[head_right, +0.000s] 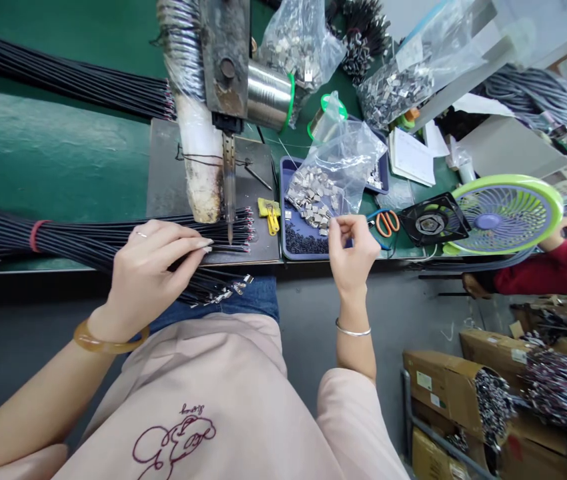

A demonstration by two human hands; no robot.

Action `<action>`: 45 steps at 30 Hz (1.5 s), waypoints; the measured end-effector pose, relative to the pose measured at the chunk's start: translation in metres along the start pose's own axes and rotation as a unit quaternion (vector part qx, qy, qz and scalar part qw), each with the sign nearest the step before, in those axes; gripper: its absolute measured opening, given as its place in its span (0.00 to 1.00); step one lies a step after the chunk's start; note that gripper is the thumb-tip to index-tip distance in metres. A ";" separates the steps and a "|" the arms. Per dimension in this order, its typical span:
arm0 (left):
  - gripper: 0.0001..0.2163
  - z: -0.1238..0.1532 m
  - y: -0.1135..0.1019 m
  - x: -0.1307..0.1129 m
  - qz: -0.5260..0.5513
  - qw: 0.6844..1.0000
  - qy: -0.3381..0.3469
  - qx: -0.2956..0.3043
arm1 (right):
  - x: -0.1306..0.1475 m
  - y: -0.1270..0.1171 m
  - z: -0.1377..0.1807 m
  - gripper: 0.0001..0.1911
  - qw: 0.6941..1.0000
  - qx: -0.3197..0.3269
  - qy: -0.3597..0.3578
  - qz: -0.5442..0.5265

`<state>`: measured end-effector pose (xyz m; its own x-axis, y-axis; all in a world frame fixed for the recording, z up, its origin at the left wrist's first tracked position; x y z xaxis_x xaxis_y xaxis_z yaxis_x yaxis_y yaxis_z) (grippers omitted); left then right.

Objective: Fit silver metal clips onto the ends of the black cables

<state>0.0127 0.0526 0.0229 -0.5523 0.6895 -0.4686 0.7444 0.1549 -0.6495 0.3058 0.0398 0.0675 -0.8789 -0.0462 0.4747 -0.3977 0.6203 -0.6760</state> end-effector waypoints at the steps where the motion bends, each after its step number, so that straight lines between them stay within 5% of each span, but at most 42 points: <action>1: 0.08 -0.001 -0.002 -0.001 0.010 1.000 -0.002 -0.003 | 0.003 0.005 0.002 0.10 0.999 0.035 -0.008 0.012; 5: 0.07 -0.005 -0.004 -0.007 0.022 1.000 0.013 0.019 | 0.006 0.039 0.005 0.08 0.987 0.158 -0.004 -0.001; 10: 0.07 -0.008 0.002 -0.024 0.073 0.990 0.083 0.088 | 0.010 0.081 -0.008 0.06 0.973 0.228 -0.028 -0.021; 14: 0.10 -0.007 0.012 -0.033 0.081 0.984 0.101 0.121 | 0.015 0.090 -0.011 0.08 0.956 0.285 -0.073 0.005; 19: 0.08 -0.006 0.022 -0.022 0.146 0.981 -0.009 0.127 | 0.008 0.072 -0.007 0.06 0.957 0.271 -0.077 0.072; 24: 0.07 0.001 0.030 0.001 0.317 0.915 -0.211 0.133 | 0.006 0.066 -0.002 0.08 0.950 0.286 -0.107 0.061; 27: 0.09 0.003 0.031 0.006 0.352 0.889 -0.268 0.118 | 0.005 0.067 -0.003 0.08 0.942 0.294 -0.129 0.102; 32: 0.08 0.001 0.032 0.004 0.354 0.888 -0.276 0.103 | -0.001 0.067 -0.009 0.09 0.955 0.262 -0.101 0.092; 37: 0.08 0.004 0.032 0.004 0.323 0.900 -0.271 0.107 | 0.005 0.050 -0.001 0.11 0.984 0.169 -0.014 -0.059; 41: 0.06 0.001 0.028 0.001 0.297 0.919 -0.243 0.095 | 0.026 0.041 0.029 0.10 0.949 0.140 0.100 -0.265; 45: 0.07 -0.005 0.025 -0.005 0.290 0.929 -0.212 0.088 | 0.059 0.043 0.058 0.04 0.938 0.113 0.072 -0.321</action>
<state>0.0354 0.0569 0.0122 -0.2033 0.2749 -0.9397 0.9105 -0.2998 -0.2847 0.2213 0.0184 0.0340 -0.4019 -0.2362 0.8847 -0.8922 0.3184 -0.3202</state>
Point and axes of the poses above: each hand's wrist, its own z-axis away from the middle knuckle, its own y-axis out of the palm, x = y × z, the point moved 7 cm from there along -z, towards the middle knuckle, and after that the axes turned 4 degrees about y, right-handed, at the moved point
